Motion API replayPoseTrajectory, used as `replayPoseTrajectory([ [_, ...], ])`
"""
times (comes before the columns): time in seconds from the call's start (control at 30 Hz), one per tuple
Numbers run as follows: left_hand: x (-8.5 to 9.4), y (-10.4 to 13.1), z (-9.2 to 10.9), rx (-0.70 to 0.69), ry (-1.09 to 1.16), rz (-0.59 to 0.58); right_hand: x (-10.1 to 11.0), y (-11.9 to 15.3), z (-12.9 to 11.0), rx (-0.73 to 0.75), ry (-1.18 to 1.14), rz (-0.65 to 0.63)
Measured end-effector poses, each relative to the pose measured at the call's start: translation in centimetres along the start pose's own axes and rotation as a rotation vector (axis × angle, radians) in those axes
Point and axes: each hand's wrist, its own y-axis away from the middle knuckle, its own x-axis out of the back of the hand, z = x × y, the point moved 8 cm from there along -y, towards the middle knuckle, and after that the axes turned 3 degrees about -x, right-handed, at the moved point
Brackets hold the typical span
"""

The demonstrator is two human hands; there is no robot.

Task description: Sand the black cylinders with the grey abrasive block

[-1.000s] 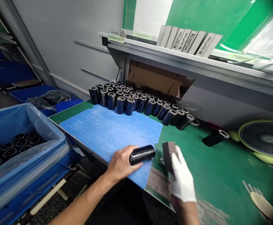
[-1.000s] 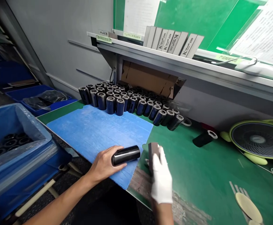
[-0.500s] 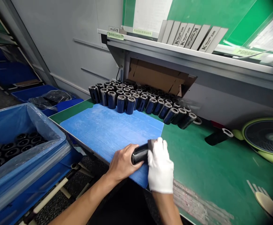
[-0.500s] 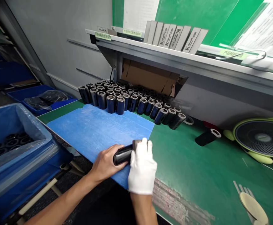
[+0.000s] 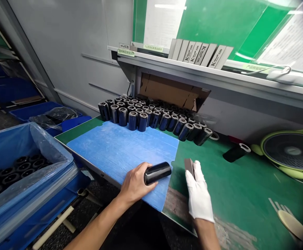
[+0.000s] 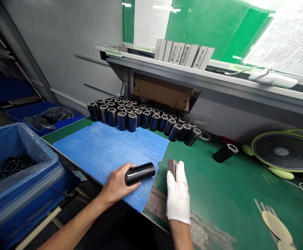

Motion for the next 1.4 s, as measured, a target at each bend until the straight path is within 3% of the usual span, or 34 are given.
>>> replayPoseTrajectory([
  [0.07,-0.1,0.0,-0.1,-0.001,0.010,-0.001,-1.3,2.9,-3.1,0.119,0.050,0.005],
  [0.13,-0.3,0.0,-0.1,-0.009,0.028,-0.018,-3.8,4.8,-6.7,0.334,0.157,-0.063],
  [0.2,-0.4,-0.1,0.0,-0.011,0.041,-0.020,-5.9,4.3,-8.2,0.425,0.232,-0.131],
  [0.27,-0.2,-0.1,-0.1,0.003,0.044,-0.001,-6.4,1.3,-7.0,0.310,0.226,-0.113],
  [0.37,-0.1,-0.1,-0.2,0.010,0.046,0.019,-5.2,-2.8,-3.2,0.111,0.151,-0.060],
  [0.47,-0.1,0.0,0.0,-0.053,0.065,0.026,-3.3,-2.2,-1.2,0.061,0.127,0.006],
  [0.53,-0.3,0.0,0.2,-0.095,0.083,0.021,-2.7,0.2,-2.3,0.148,0.163,0.037],
  [0.6,-0.3,-0.1,0.3,-0.115,0.098,0.016,-3.4,2.3,-4.9,0.311,0.257,0.016],
  [0.7,-0.3,-0.3,0.6,-0.144,0.110,0.016,-5.1,2.5,-7.5,0.402,0.411,-0.060],
  [0.8,-0.2,-0.4,0.7,-0.149,0.114,0.024,-5.6,1.6,-7.6,0.384,0.453,-0.093],
  [0.9,-0.1,-0.5,0.5,-0.129,0.133,0.019,-5.4,2.4,-7.2,0.426,0.437,-0.055],
  [1.0,0.0,-0.5,0.5,-0.124,0.135,0.019,-5.4,2.4,-6.8,0.386,0.402,-0.020],
  [1.13,0.0,-0.5,0.7,-0.113,0.126,0.031,-5.7,1.7,-6.4,0.278,0.329,-0.074],
  [1.27,-0.1,-0.6,0.7,-0.113,0.140,0.011,-5.6,2.4,-5.7,0.267,0.224,-0.093],
  [1.4,-0.1,-0.5,0.5,-0.101,0.134,0.005,-6.3,-2.7,-4.1,0.067,-0.083,-0.171],
])
